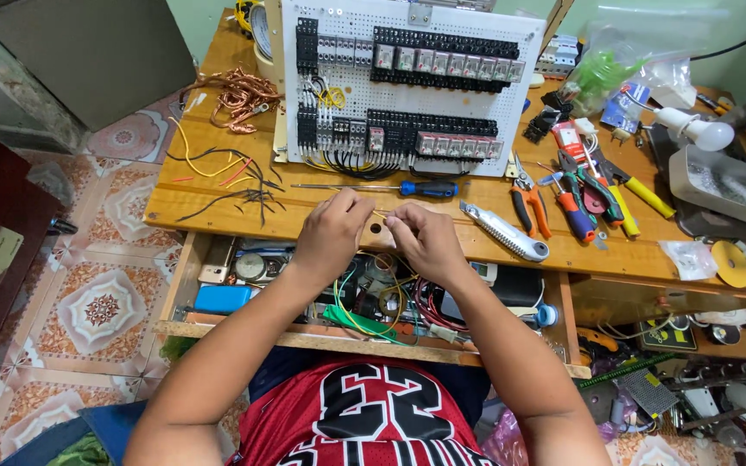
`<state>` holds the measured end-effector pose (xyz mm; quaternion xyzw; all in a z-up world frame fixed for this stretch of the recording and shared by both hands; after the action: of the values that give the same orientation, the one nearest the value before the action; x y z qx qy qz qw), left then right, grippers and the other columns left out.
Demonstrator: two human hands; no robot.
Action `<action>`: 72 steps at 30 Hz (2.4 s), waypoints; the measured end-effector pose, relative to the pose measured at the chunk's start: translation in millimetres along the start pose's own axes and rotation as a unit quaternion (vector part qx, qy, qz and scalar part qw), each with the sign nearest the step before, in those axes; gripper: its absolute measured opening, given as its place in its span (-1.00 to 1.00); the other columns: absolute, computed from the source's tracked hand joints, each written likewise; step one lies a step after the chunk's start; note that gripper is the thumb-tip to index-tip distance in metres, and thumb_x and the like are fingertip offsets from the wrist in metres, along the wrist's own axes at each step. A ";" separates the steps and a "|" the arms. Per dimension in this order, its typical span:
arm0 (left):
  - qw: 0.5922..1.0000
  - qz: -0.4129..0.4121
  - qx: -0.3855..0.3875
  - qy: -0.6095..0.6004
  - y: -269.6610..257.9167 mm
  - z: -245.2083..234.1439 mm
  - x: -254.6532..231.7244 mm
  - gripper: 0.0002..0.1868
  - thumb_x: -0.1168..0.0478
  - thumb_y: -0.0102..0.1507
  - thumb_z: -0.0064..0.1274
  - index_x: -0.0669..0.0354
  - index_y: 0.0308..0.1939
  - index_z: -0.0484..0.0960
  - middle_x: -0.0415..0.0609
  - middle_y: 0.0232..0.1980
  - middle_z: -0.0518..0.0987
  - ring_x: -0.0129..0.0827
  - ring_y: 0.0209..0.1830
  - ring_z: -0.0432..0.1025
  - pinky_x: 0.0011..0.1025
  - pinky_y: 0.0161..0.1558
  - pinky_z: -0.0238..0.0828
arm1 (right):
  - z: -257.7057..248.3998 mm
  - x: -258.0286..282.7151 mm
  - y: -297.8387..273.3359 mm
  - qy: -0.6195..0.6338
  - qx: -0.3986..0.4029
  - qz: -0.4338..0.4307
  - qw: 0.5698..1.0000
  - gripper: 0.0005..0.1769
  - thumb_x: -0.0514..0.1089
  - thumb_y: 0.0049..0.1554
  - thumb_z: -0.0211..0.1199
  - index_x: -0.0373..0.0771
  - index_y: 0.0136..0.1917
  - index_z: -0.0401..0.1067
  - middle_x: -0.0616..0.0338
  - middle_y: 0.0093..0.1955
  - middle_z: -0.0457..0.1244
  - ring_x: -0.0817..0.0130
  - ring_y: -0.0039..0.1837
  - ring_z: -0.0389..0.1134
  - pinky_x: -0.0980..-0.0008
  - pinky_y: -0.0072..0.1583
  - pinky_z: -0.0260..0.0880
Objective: Wiring an electrical control panel by stripping and connecting wires to terminal blocks
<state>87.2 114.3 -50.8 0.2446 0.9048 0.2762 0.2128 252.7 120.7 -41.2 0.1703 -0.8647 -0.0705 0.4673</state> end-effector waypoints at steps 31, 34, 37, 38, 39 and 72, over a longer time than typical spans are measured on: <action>0.996 0.009 0.051 -0.071 -4.0 27.1 42.3 -0.90 0.23 0.38 -0.04 -0.02 -0.19 0.59 -0.16 -0.21 0.37 -0.09 -0.12 0.47 -0.20 -0.16 0.48 | -62.5 -42.5 8.6 -0.355 0.097 0.023 0.930 -0.90 -0.07 0.09 0.38 -0.04 -0.21 0.48 0.14 -0.22 0.31 -0.12 -0.08 0.41 -0.04 -0.03 0.44; 0.997 -0.003 0.055 -0.053 -8.6 38.1 53.3 -0.90 0.22 0.36 0.00 -0.11 -0.21 0.61 -0.26 -0.24 0.37 -0.26 -0.09 0.46 -0.31 -0.16 0.51 | -58.6 -51.8 7.7 -0.373 0.100 0.035 0.922 -0.94 -0.04 0.12 0.34 0.01 -0.18 0.54 0.12 -0.19 0.33 -0.13 -0.05 0.41 -0.05 -0.01 0.44; 0.995 -0.014 0.060 -0.077 -12.3 44.9 60.7 -0.89 0.19 0.37 -0.04 -0.18 -0.18 0.59 -0.28 -0.25 0.39 -0.26 -0.08 0.46 -0.30 -0.13 0.53 | -56.4 -50.8 6.4 -0.386 0.098 0.008 0.917 -0.96 -0.06 0.09 0.35 0.02 -0.20 0.56 0.10 -0.22 0.31 -0.14 -0.06 0.39 -0.06 -0.03 0.45; 0.995 -0.011 0.062 -0.075 -11.6 43.7 59.8 -0.89 0.19 0.37 -0.03 -0.17 -0.18 0.61 -0.27 -0.26 0.39 -0.27 -0.08 0.45 -0.30 -0.12 0.52 | -56.7 -50.6 6.4 -0.397 0.098 0.001 0.913 -0.93 -0.04 0.06 0.35 0.08 -0.13 0.57 0.13 -0.20 0.30 -0.07 -0.02 0.39 0.00 0.00 0.46; 0.995 -0.008 0.065 -0.073 -10.8 42.5 59.0 -0.88 0.19 0.37 -0.02 -0.16 -0.18 0.63 -0.26 -0.27 0.39 -0.27 -0.08 0.44 -0.29 -0.10 0.52 | -57.1 -50.5 6.4 -0.408 0.099 -0.007 0.908 -0.84 -0.03 0.04 0.36 0.14 -0.05 0.57 0.16 -0.18 0.30 0.01 0.02 0.39 0.05 0.03 0.48; 0.999 -0.022 0.026 -0.012 -9.8 45.6 65.6 -0.95 0.15 0.36 -0.02 -0.16 -0.20 0.53 -0.21 -0.32 0.34 -0.24 -0.14 0.40 -0.32 -0.08 0.42 | -78.6 -8.9 6.8 -0.333 -0.019 -0.210 0.919 -0.66 -0.31 0.21 0.08 -0.25 0.26 0.40 -0.04 -0.07 0.26 -0.14 0.02 0.39 -0.01 0.02 0.43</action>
<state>55.9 162.0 -107.7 0.2334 0.9141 0.2449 0.2236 321.1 133.2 -2.7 0.3054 -0.9132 -0.2361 0.1304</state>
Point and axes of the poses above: each hand's wrist, its own y-axis towards the middle knuckle, its own z-axis out of the palm, x = y × z, the point moved 7 cm from there along y, towards the middle knuckle
